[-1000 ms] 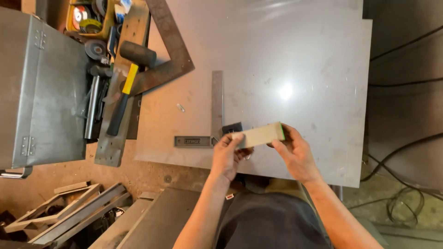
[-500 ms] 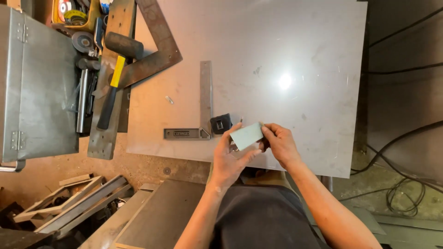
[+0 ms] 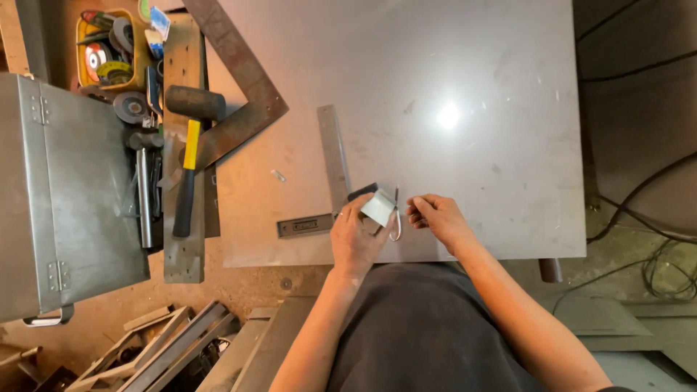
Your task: Measure a metal sheet and cut a smaller piece from it.
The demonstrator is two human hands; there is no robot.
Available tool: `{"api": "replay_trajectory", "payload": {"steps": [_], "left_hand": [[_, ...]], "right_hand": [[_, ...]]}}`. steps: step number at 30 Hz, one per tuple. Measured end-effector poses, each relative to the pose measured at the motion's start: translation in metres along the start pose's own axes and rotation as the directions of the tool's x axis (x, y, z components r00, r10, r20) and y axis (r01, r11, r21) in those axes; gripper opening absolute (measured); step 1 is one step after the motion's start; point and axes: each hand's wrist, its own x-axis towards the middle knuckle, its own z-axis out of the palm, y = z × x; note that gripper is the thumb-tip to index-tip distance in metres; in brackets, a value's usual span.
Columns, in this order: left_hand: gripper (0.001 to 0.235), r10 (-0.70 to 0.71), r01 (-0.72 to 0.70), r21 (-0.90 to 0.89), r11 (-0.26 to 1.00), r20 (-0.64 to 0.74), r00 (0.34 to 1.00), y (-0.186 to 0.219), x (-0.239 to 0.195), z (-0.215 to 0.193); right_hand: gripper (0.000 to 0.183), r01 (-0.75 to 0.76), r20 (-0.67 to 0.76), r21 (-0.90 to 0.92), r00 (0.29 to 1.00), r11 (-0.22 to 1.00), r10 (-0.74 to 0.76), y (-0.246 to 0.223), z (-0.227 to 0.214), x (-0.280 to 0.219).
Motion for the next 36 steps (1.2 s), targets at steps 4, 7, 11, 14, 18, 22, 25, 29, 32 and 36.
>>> {"api": "replay_trajectory", "payload": {"steps": [4,7,11,14,18,22,25,29,32,36], "left_hand": [[0.053,-0.011,0.008,0.137,0.991,0.023,1.0,-0.035,0.005,-0.011],[0.052,-0.068,0.061,0.162,0.985,0.041,0.997,-0.046,0.011,-0.015],[0.05,-0.097,0.092,0.171,0.981,0.026,0.995,-0.05,0.017,-0.012],[0.05,-0.036,0.031,0.169,0.985,0.026,0.999,-0.049,0.015,-0.008],[0.05,0.036,-0.049,0.18,0.982,0.073,0.997,-0.037,0.015,-0.006],[0.052,0.174,-0.189,0.116,0.975,0.13,0.976,-0.02,0.013,-0.004],[0.051,0.189,-0.199,0.049,0.979,0.157,0.969,-0.003,0.01,-0.006],[0.053,0.158,-0.16,-0.008,0.987,0.213,0.964,0.005,0.008,-0.011],[0.051,0.158,-0.158,-0.015,0.987,0.21,0.965,0.007,0.003,-0.013],[0.055,0.146,-0.146,-0.016,0.989,0.212,0.966,0.007,-0.002,-0.013]], "right_hand": [[0.032,0.045,0.01,-0.069,0.999,0.997,-0.045,0.011,0.003,0.018],[0.032,0.01,0.0,-0.088,1.0,0.996,-0.01,0.011,0.003,0.024],[0.031,-0.041,-0.025,-0.103,0.999,0.994,0.038,0.002,-0.001,0.026],[0.033,-0.097,0.029,-0.013,0.995,0.995,0.098,-0.01,-0.007,0.025],[0.036,-0.145,0.128,0.047,0.982,0.988,0.138,-0.057,-0.013,0.019],[0.038,-0.133,0.29,0.038,0.95,0.99,0.116,-0.087,-0.01,0.014],[0.038,-0.154,0.368,-0.01,0.918,0.988,0.147,-0.091,-0.003,0.013],[0.039,-0.167,0.426,-0.084,0.885,0.982,0.187,-0.088,0.002,0.015],[0.039,-0.181,0.4,-0.097,0.893,0.979,0.205,-0.091,0.002,0.006],[0.04,-0.182,0.404,-0.104,0.891,0.978,0.209,-0.09,0.002,0.004]]}}
